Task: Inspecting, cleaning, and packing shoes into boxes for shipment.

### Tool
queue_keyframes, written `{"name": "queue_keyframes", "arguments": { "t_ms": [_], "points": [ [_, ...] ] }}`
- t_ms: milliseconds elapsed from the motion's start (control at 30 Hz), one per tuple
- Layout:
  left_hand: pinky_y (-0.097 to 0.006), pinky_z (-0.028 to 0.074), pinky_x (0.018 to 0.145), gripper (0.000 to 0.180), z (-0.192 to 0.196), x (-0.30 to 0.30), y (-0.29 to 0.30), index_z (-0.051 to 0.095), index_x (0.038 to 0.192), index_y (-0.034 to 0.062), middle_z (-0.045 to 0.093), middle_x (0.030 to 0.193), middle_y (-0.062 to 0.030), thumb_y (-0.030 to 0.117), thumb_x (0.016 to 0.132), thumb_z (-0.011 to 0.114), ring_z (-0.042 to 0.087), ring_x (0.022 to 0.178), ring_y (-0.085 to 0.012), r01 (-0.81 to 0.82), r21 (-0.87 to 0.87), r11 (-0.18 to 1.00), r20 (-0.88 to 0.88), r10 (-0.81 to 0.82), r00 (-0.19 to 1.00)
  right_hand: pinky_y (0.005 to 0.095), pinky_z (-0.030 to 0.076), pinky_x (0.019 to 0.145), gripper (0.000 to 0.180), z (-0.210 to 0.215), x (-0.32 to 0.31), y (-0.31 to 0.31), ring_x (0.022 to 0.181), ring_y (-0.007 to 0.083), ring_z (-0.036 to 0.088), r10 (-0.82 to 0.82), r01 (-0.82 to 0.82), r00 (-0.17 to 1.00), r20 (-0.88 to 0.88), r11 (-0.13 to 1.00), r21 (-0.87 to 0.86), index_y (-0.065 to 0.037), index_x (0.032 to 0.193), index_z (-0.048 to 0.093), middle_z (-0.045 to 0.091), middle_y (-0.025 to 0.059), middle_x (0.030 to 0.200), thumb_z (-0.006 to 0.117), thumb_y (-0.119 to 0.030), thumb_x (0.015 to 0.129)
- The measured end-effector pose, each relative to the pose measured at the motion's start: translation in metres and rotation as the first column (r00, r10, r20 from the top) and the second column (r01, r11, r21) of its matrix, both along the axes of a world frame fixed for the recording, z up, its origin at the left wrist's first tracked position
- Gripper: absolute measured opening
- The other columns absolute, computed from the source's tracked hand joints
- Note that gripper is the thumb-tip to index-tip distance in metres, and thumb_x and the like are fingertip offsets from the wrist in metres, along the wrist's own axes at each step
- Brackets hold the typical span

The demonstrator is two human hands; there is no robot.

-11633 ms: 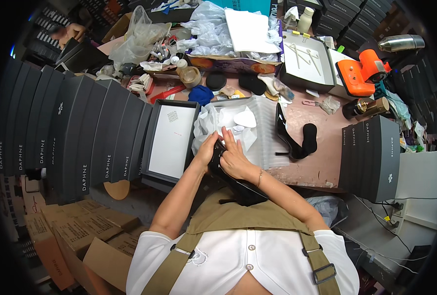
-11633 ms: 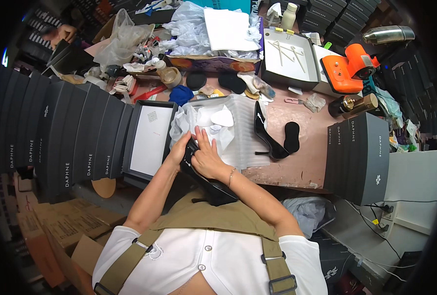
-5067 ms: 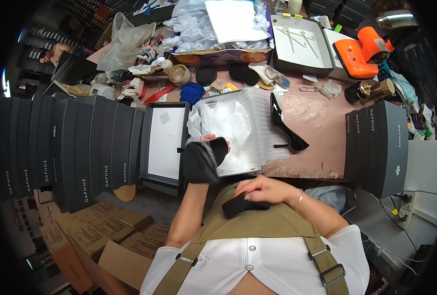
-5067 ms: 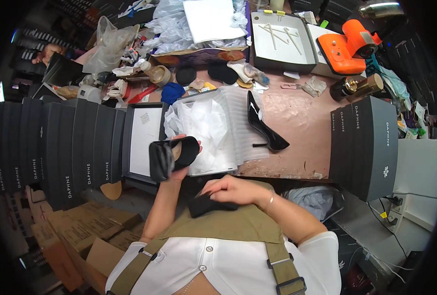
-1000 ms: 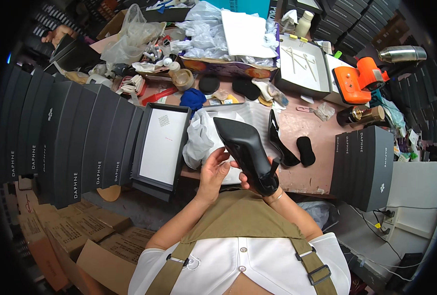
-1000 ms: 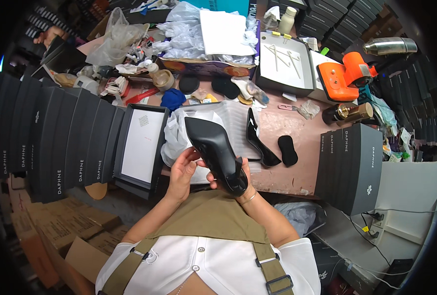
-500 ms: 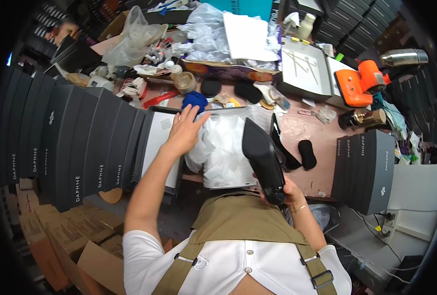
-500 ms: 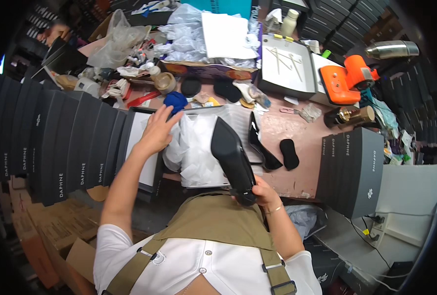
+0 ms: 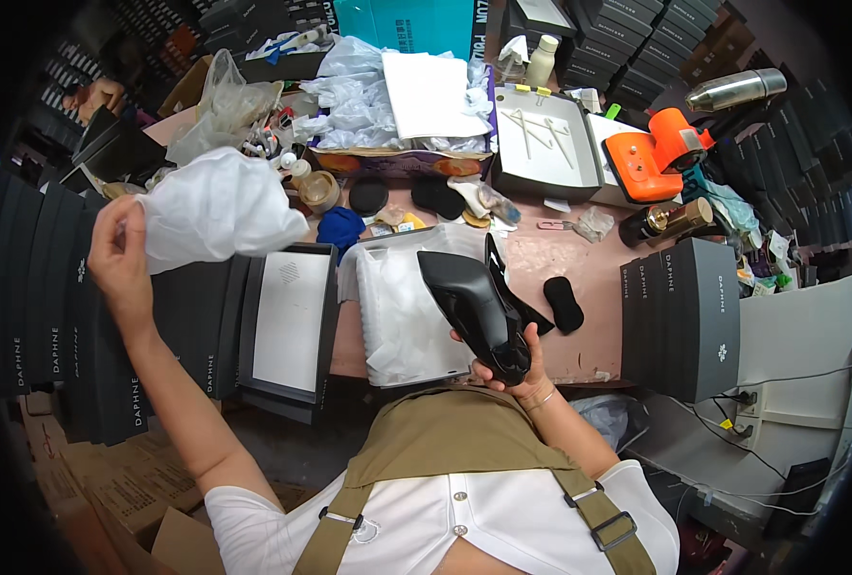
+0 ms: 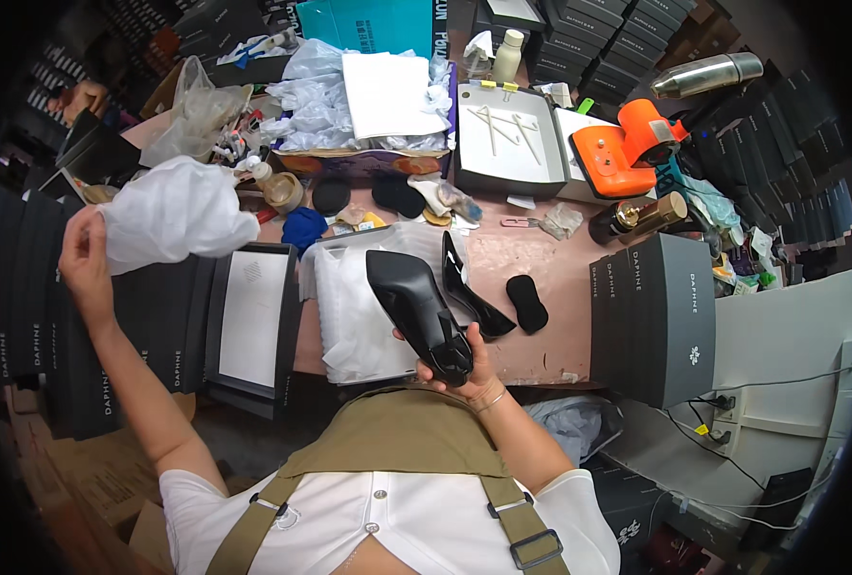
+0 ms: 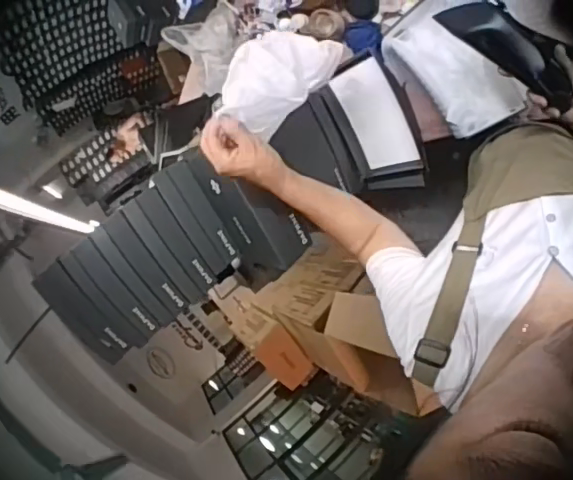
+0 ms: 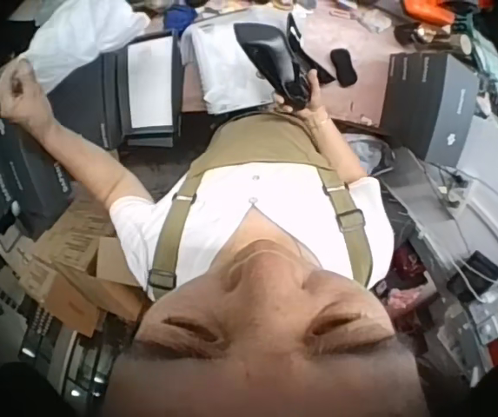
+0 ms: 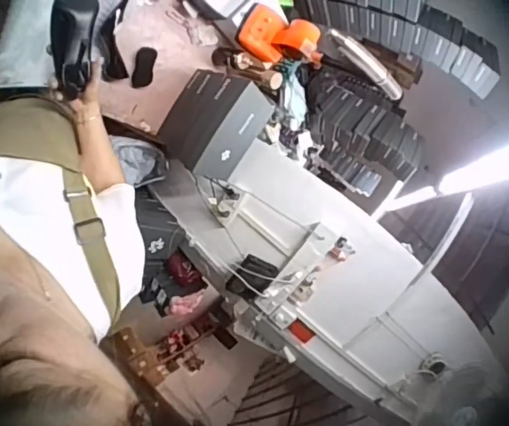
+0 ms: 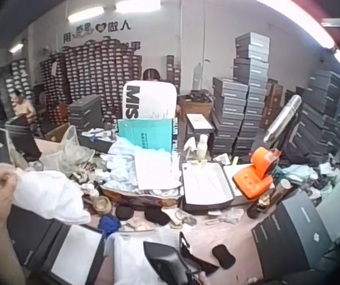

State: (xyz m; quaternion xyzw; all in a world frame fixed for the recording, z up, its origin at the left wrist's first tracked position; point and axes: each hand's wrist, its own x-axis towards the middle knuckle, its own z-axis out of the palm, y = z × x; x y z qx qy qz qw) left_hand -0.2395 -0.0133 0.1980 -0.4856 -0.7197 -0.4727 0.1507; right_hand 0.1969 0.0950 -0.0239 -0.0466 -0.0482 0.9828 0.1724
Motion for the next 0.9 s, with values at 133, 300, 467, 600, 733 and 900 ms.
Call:
{"name": "queue_keyframes", "arguments": {
  "t_ms": [133, 300, 467, 600, 733, 900],
  "points": [
    [-0.025, 0.046, 0.069, 0.008, -0.054, 0.098, 0.033, 0.062, 0.089, -0.0002, 0.063, 0.089, -0.0061, 0.006, 0.085, 0.063, 0.059, 0.080, -0.0140, 0.198, -0.351, 0.915, 0.186, -0.139, 0.973, 0.0267, 0.050, 0.045, 0.097, 0.001, -0.002, 0.007, 0.072, 0.0251, 0.056, 0.001, -0.001, 1.000, 0.017, 1.000, -0.005, -0.005, 0.146, 0.019, 0.035, 0.0266, 0.138, 0.056, -0.065, 0.080],
    [-0.031, 0.048, 0.067, 0.009, -0.150, 0.100, 0.087, 0.064, 0.086, -0.0003, 0.063, 0.083, -0.0129, 0.009, 0.083, 0.063, 0.063, 0.075, -0.0236, 0.222, -0.060, 0.973, 0.361, -0.186, 0.914, 0.0317, 0.057, 0.059, 0.077, -0.006, 0.035, 0.017, 0.091, 0.0280, 0.065, 0.065, -0.132, 0.971, 0.230, 0.949, 0.287, 0.003, 0.128, 0.045, 0.062, 0.0221, 0.104, 0.056, -0.059, 0.083],
    [-0.035, 0.047, 0.062, 0.008, -0.113, 0.117, 0.125, 0.059, 0.083, 0.0011, 0.062, 0.078, -0.0143, 0.008, 0.081, 0.063, 0.061, 0.069, -0.0275, 0.236, -0.010, 0.972, 0.203, -0.229, 0.952, 0.0369, 0.055, 0.055, 0.081, 0.076, 0.041, 0.021, 0.065, 0.0278, 0.066, 0.000, -0.192, 0.951, 0.311, 0.787, 0.586, 0.014, 0.109, 0.054, 0.065, 0.0207, 0.086, 0.078, -0.049, 0.064],
    [-0.030, 0.045, 0.055, 0.011, -0.099, 0.143, 0.115, 0.064, 0.088, 0.0018, 0.061, 0.071, -0.0084, 0.011, 0.082, 0.065, 0.056, 0.055, -0.0182, 0.360, -0.100, 0.928, 0.441, -0.283, 0.852, 0.0249, 0.049, 0.079, 0.077, 0.094, -0.004, 0.027, 0.091, 0.0129, 0.061, -0.030, -0.305, 0.897, 0.441, 0.680, 0.667, 0.011, 0.117, 0.054, 0.065, 0.0089, 0.100, 0.073, -0.047, 0.069],
    [-0.036, 0.047, 0.061, 0.008, -0.122, 0.140, 0.084, 0.063, 0.088, 0.0032, 0.061, 0.079, -0.0138, 0.006, 0.081, 0.063, 0.060, 0.069, -0.0308, 0.337, -0.178, 0.925, 0.167, -0.309, 0.936, 0.0234, 0.041, 0.062, 0.037, 0.077, -0.039, 0.030, 0.074, 0.0055, 0.048, -0.404, -0.396, 0.759, 0.511, 0.338, 0.854, 0.004, 0.098, 0.059, 0.058, -0.0005, 0.079, 0.067, -0.029, 0.083],
    [-0.033, 0.047, 0.065, 0.011, -0.199, 0.105, 0.063, 0.062, 0.093, 0.0029, 0.061, 0.086, -0.0104, 0.005, 0.082, 0.061, 0.060, 0.072, -0.0252, 0.192, -0.177, 0.965, 0.282, -0.137, 0.950, 0.0224, 0.041, 0.059, 0.036, 0.074, 0.006, 0.015, 0.069, 0.0041, 0.047, -0.276, -0.441, 0.745, 0.608, 0.480, 0.758, 0.003, 0.099, 0.061, 0.055, -0.0036, 0.075, 0.069, -0.029, 0.083]
  ]
}}
